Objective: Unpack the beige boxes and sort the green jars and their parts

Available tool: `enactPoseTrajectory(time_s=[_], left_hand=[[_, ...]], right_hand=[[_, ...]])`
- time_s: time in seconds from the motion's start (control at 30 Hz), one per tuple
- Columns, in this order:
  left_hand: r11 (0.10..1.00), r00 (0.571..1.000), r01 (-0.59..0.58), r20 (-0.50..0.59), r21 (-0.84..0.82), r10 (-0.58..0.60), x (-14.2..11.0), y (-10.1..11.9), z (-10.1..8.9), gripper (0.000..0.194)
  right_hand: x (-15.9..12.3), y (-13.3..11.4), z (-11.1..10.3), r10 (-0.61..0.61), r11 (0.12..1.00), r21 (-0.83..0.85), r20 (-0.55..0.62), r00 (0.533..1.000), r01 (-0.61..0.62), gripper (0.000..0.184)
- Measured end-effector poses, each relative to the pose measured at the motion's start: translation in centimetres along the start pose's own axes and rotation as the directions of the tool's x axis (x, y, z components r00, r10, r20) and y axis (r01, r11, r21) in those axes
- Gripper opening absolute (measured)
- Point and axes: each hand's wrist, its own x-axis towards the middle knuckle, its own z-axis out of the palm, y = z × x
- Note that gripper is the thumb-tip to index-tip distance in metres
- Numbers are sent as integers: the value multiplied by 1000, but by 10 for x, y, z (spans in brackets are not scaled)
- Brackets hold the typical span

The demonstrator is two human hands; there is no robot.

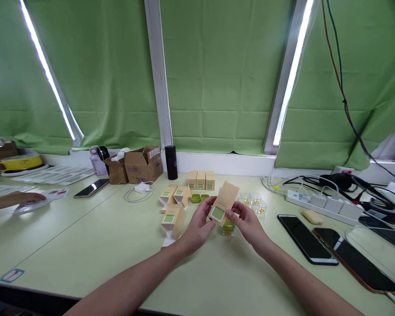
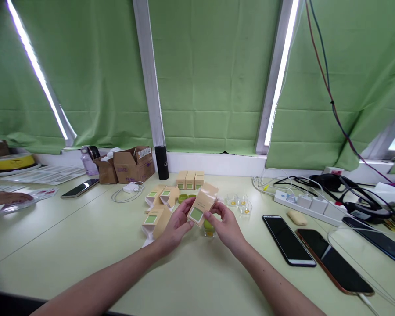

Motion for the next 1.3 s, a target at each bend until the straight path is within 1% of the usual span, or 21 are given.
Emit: enactPoseTrajectory(time_s=[0.1,0.23,0.3,0.37,0.43,0.53,0.63,0.73,0.87,1.07,1.2,1.3], left_hand=[[1000,1000,17,0,-6,-17,-1,1,0,55],[1000,1000,-2,28,-10,3,-2,-2,-1,71],[1000,999,-7,41,20,6,-3,-2,-1,76],[996,999,-11,34,89,8,-4,-1,-1,77],[979,1000,-15,-1,201,16,-4,1,0,73],[918,997,-12,-61,396,40,-5,5,2,63],[861,993,-23,-86,507,77,-5,6,3,55],[847,991,-28,-95,531,92,-5,5,3,50],[843,994,-40,-67,536,90,-7,3,1,44],[791,986,-104,-41,603,161,-9,1,-3,41],[774,981,-98,-69,625,180,-9,-4,-4,40],[788,975,-100,-99,608,200,-9,-9,-5,41]], right_hand=[[-1,-3,2,12,1000,11,-25,1000,-12,53],[-2,-11,4,42,995,94,-37,998,-39,55],[-2,-15,4,55,992,119,-35,998,-50,56],[-3,-17,4,61,990,128,-32,998,-57,55],[-3,-18,4,63,989,137,-27,998,-59,53],[-3,-16,3,72,987,147,-32,997,-67,51],[-4,-13,3,77,985,156,-39,996,-71,54],[-4,-12,2,67,986,153,-30,997,-62,56],[-2,-10,1,62,985,162,-40,997,-55,54],[-1,-7,-2,106,974,205,-63,992,-91,56],[-2,-8,0,128,979,167,-80,989,-113,59],[-3,-10,1,135,982,138,-39,990,-129,59]])
